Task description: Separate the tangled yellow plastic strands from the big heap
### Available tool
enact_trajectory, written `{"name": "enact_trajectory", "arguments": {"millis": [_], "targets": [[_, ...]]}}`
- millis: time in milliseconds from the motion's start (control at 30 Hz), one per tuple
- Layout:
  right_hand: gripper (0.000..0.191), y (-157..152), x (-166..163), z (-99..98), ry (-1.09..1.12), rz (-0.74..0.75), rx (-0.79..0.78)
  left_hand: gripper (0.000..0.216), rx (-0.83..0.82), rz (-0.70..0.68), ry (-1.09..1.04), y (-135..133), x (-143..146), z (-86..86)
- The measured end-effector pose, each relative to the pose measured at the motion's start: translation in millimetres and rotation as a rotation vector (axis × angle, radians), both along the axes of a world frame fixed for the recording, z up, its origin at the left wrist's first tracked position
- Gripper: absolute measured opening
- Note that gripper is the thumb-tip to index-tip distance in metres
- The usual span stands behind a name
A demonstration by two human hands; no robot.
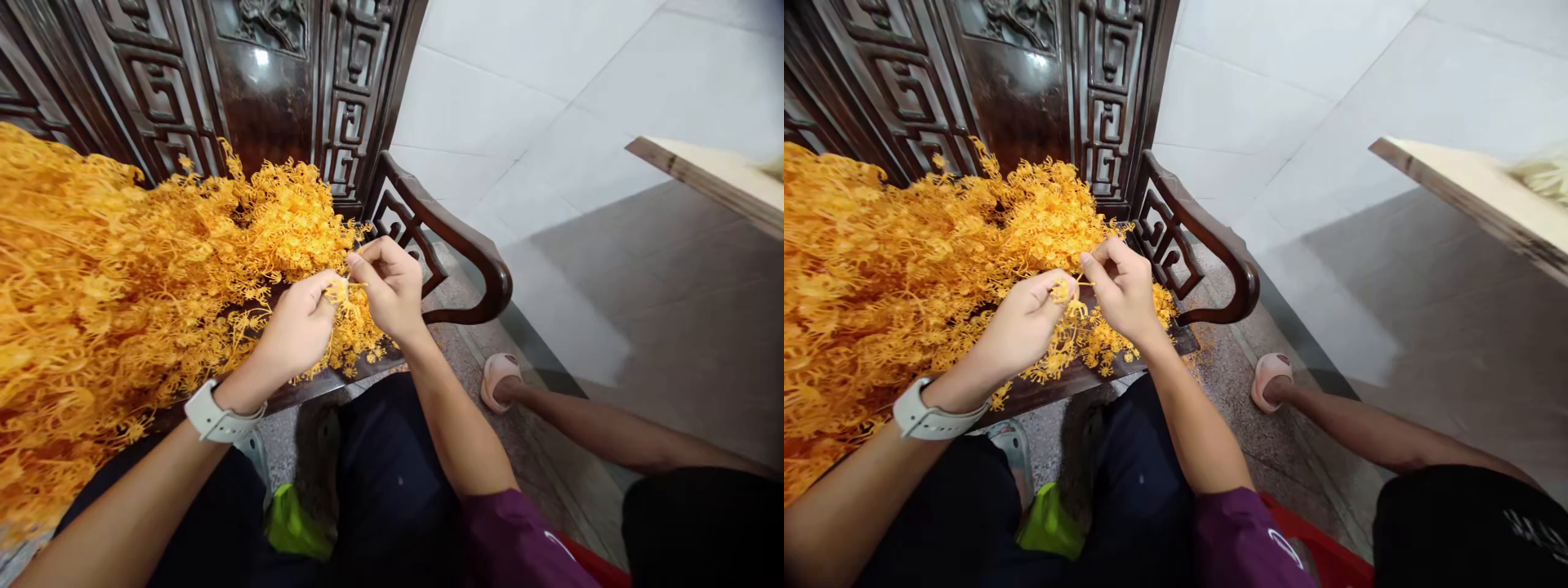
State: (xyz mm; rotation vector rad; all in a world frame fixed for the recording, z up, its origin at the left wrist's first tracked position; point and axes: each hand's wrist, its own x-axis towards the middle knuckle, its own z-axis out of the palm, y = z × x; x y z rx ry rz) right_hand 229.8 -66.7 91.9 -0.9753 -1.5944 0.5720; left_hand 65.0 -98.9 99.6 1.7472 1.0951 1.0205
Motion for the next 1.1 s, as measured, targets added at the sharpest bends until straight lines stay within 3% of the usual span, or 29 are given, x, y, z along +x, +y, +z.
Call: {"name": "enact_trajectory", "arguments": {"millis": [100, 200, 333, 433, 500, 600, 700, 933, 1100], "targets": [[0.031, 4, 1, 0.4, 0.167, 0.051, -0.078, 0.017, 0.022, -0.035, 0.005, 1, 2, 3.3], [0.033, 0, 4, 4.4, 0.274, 0.109, -0.125, 0.016, -0.030, -0.140, -0.155, -2, 2, 10.6], [0.032, -11, 6, 8.2, 0.143, 0.061, 0.037, 0.014, -0.480, -0.179, -0.521, -10, 1, 20.3], [0.035, -14, 3, 7.9, 0.145, 0.072, 0.106, 0.026, -0.648, -0.222, -0.673, -14, -1, 24.0], [0.036, -15, 3, 7.4, 0.235, 0.163, -0.010, 0.031, -0.679, -0.298, -0.716, -15, -4, 24.7], [0.033, -14, 5, 7.4, 0.343, 0.413, -0.276, 0.032, -0.692, -0.396, -0.796, -14, -11, 25.1], [0.035, -14, 8, 6.6, 0.394, 0.587, -0.372, 0.029, -0.691, -0.408, -0.878, -11, -17, 26.6], [0.026, -13, -3, -1.5, 0.437, 0.490, -0.215, 0.019, -0.717, -0.432, -0.965, -11, -19, 25.7], [0.031, -15, -7, 1.0, 0.500, 0.489, -0.290, 0.017, -0.742, -0.444, -0.958, -13, -17, 25.8]]}}
